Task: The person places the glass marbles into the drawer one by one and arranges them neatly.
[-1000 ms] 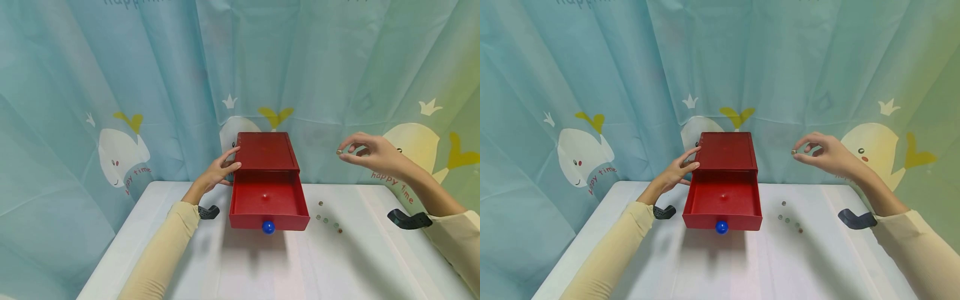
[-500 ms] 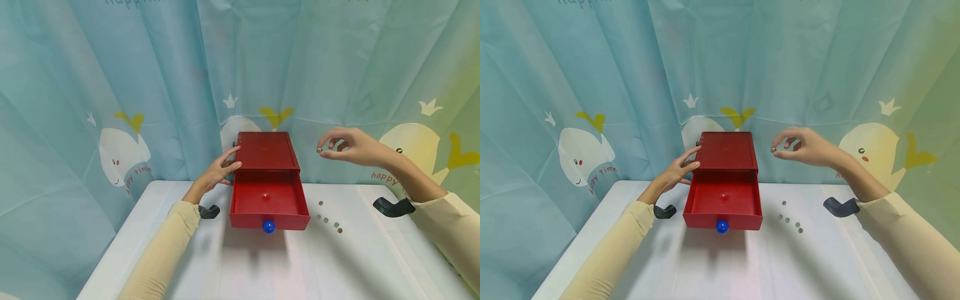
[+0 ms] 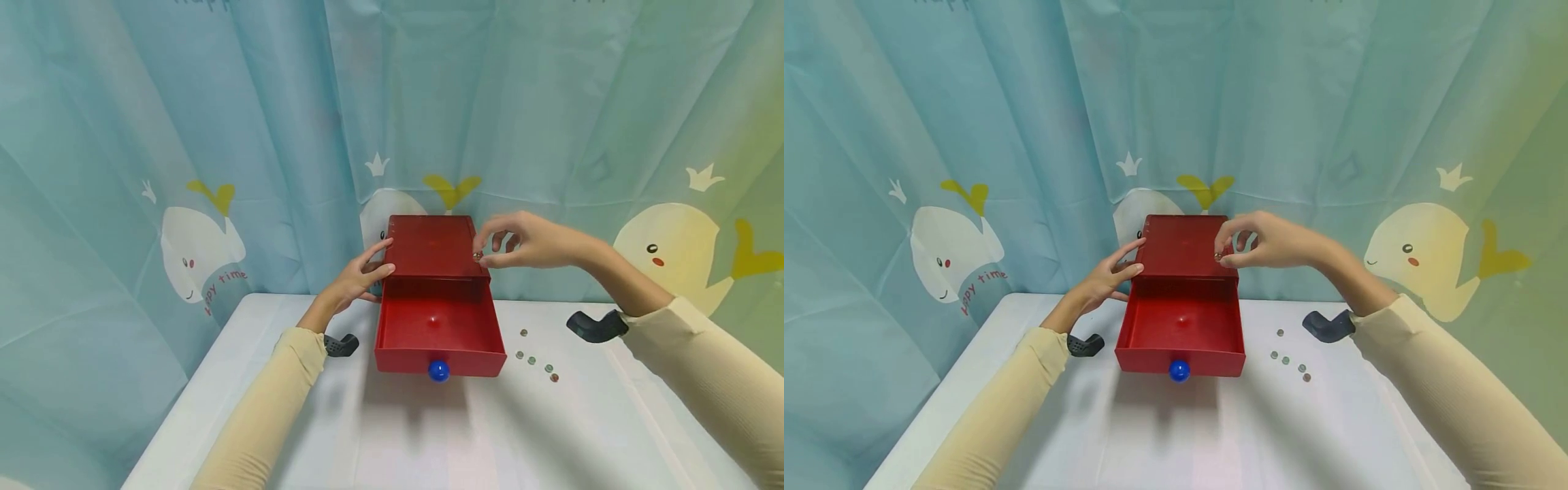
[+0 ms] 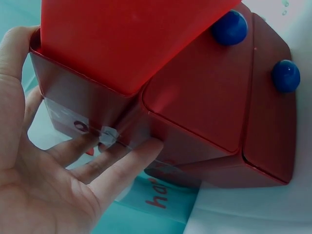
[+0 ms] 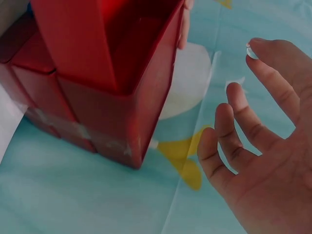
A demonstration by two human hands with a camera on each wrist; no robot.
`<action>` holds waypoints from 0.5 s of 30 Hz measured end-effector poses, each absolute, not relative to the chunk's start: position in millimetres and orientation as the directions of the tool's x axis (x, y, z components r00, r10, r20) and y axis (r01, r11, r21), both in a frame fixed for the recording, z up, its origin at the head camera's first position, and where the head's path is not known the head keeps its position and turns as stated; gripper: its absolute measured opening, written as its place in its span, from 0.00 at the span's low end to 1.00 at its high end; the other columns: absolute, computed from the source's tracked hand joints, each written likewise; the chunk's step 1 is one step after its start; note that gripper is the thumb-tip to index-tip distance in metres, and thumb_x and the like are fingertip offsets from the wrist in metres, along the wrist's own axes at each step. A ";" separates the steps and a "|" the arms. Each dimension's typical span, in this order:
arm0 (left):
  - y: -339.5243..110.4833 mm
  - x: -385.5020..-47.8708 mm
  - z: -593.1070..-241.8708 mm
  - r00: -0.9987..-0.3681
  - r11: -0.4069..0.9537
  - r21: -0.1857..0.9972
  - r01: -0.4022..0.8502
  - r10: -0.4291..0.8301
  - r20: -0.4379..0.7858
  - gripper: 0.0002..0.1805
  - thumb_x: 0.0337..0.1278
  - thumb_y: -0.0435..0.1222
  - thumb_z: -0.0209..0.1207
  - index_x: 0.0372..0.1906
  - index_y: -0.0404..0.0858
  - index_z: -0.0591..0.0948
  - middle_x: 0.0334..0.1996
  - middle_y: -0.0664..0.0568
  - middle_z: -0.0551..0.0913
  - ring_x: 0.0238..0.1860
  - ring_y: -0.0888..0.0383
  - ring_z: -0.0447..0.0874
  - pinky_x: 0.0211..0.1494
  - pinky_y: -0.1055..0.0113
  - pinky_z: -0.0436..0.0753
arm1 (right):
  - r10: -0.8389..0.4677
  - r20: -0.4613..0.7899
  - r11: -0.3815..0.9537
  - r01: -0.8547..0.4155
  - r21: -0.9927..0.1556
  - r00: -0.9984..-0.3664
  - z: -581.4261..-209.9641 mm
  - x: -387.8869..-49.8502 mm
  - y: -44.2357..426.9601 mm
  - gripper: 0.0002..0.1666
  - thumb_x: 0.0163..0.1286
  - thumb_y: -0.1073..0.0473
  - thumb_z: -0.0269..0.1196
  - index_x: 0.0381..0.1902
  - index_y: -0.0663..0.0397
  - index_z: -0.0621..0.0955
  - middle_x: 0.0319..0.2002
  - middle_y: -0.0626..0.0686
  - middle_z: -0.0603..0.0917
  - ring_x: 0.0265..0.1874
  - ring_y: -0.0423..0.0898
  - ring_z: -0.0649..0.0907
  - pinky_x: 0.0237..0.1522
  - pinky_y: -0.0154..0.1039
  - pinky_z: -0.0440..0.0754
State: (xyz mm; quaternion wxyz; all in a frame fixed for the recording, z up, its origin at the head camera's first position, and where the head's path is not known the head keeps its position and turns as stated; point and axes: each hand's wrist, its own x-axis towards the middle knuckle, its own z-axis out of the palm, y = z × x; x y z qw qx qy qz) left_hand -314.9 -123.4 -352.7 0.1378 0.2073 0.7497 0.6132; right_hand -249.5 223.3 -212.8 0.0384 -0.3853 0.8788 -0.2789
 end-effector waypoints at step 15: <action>-124.1 -313.5 -352.5 -0.878 0.156 0.978 0.138 0.476 0.048 0.36 0.69 0.50 0.59 0.79 0.66 0.61 0.76 0.44 0.64 0.72 0.43 0.68 0.54 0.42 0.84 | -0.788 0.054 0.508 -0.697 -0.506 -0.614 -217.8 -263.9 167.1 0.10 0.66 0.58 0.72 0.44 0.41 0.86 0.42 0.45 0.84 0.44 0.47 0.83 0.41 0.42 0.88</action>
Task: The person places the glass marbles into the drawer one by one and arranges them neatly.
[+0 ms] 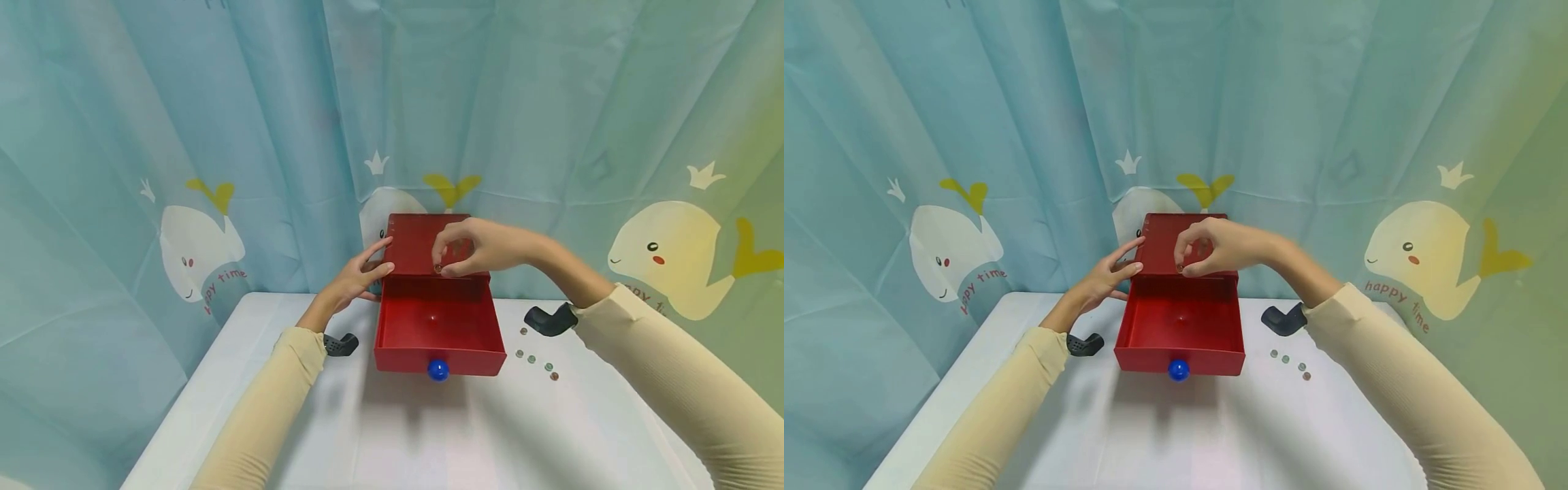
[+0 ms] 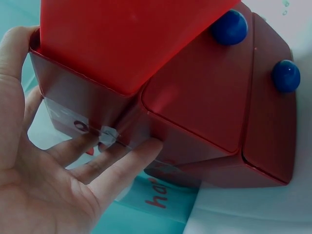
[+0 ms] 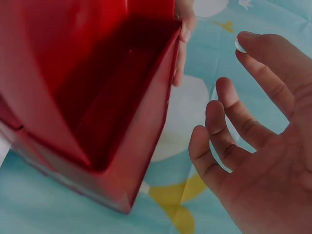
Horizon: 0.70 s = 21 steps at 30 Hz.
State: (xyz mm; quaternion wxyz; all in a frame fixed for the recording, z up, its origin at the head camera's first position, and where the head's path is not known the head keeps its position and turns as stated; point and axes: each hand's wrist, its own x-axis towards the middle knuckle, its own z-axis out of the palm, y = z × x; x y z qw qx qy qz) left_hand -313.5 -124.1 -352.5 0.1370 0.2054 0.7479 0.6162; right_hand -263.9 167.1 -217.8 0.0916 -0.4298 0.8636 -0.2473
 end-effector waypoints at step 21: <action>-120.8 -310.0 -351.1 -0.882 0.161 0.978 0.136 0.470 0.046 0.37 0.70 0.49 0.59 0.80 0.65 0.61 0.76 0.42 0.64 0.72 0.42 0.68 0.53 0.42 0.85 | -0.861 0.035 0.425 -0.755 -0.499 -0.508 -241.8 -270.1 127.0 0.06 0.67 0.57 0.71 0.41 0.42 0.87 0.40 0.42 0.85 0.43 0.45 0.82 0.46 0.43 0.84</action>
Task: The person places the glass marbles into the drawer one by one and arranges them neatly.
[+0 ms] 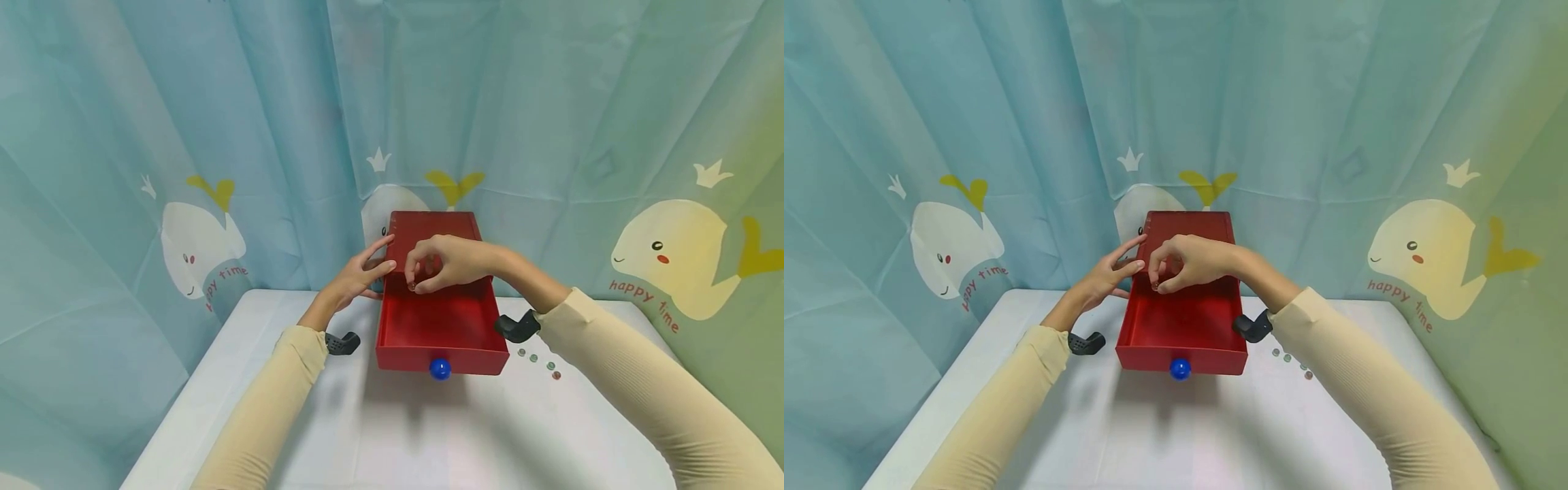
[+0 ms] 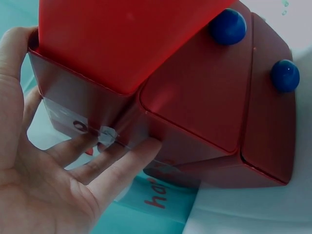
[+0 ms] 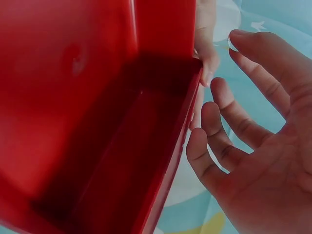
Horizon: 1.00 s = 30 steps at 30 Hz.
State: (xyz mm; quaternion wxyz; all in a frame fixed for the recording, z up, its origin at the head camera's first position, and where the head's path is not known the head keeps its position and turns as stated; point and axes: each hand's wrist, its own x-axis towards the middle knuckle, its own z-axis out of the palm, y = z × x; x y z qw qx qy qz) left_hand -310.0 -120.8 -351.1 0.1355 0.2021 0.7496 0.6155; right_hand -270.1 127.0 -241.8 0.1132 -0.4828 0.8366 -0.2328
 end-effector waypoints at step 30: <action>-124.5 -308.5 -351.8 -0.884 0.174 0.973 0.149 0.464 0.052 0.37 0.69 0.48 0.58 0.79 0.65 0.61 0.76 0.43 0.65 0.72 0.43 0.68 0.52 0.43 0.86 | -0.838 0.037 0.459 -0.739 -0.493 -0.545 -248.1 -270.6 127.6 0.17 0.65 0.53 0.74 0.50 0.48 0.87 0.46 0.49 0.85 0.48 0.46 0.80 0.48 0.44 0.84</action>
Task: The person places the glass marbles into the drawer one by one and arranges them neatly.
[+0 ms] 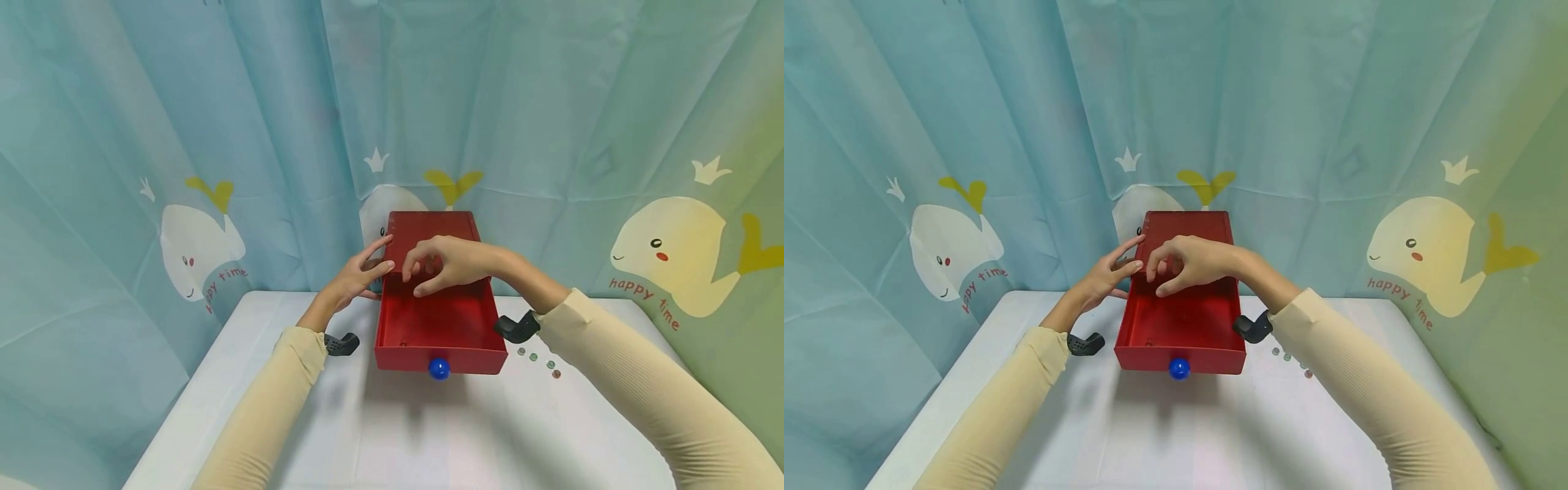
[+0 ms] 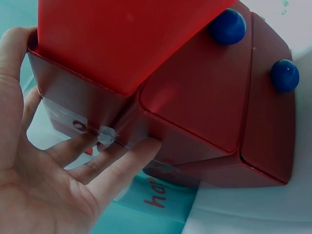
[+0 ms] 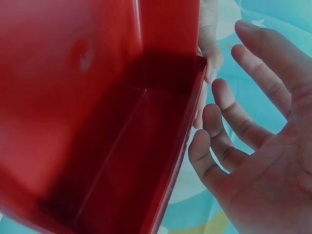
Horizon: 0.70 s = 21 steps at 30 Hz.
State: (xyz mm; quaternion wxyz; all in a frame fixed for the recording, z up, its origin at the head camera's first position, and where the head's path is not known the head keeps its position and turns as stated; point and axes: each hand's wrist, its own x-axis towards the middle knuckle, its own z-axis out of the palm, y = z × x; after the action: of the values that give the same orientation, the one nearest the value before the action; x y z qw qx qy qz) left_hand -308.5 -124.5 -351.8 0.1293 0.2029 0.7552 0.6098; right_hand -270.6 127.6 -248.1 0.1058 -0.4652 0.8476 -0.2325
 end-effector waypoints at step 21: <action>-124.2 -310.6 -354.9 -0.881 0.164 0.976 0.145 0.470 0.052 0.37 0.69 0.51 0.59 0.79 0.66 0.61 0.76 0.43 0.65 0.72 0.42 0.69 0.52 0.43 0.86 | -0.806 0.062 0.482 -0.713 -0.510 -0.589 -240.8 -260.5 154.8 0.22 0.64 0.53 0.74 0.54 0.49 0.84 0.49 0.53 0.84 0.49 0.49 0.80 0.46 0.45 0.86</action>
State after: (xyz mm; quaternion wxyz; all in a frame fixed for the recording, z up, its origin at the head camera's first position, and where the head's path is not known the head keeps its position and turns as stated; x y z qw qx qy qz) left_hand -310.6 -124.2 -354.9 0.1326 0.2047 0.7512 0.6133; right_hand -260.5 154.8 -240.8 0.0932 -0.4435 0.8558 -0.2493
